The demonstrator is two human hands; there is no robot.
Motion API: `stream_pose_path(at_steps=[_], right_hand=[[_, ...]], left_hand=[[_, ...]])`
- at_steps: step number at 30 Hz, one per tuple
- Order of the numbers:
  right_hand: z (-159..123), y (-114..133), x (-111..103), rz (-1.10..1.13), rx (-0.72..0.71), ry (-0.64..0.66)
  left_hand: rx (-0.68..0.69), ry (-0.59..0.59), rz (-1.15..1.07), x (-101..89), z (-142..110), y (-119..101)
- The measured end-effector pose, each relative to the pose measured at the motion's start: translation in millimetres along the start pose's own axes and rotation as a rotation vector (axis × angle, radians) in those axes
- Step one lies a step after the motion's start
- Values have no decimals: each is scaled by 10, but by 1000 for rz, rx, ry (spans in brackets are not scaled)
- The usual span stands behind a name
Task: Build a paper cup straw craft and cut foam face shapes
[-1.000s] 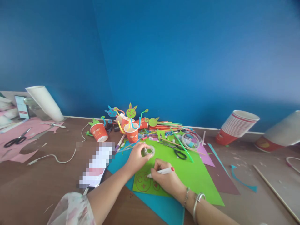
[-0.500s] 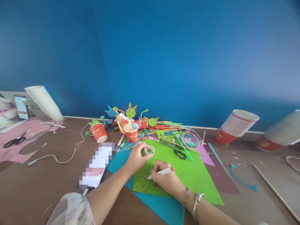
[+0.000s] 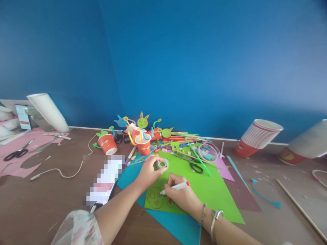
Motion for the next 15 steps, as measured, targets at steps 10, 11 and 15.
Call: stream_pose_path(at_steps=[10,11,15], right_hand=[[5,-29,1,15,11,-10],[1,-29,1,8,11,-9],[-3,-18,9,15,1,-2]], left_hand=[[13,1,-14,15,-2,28],[14,1,-13,16,-1,29],[11,2,-3,19,1,31]])
Point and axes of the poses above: each hand's wrist, its own z-axis towards the middle knuckle, its own x-axis out of the palm, y = z × x, the point moved 10 cm from there along z, towards the middle knuckle, and after that the axes turned 2 degrees about z, right-handed, at the moved point
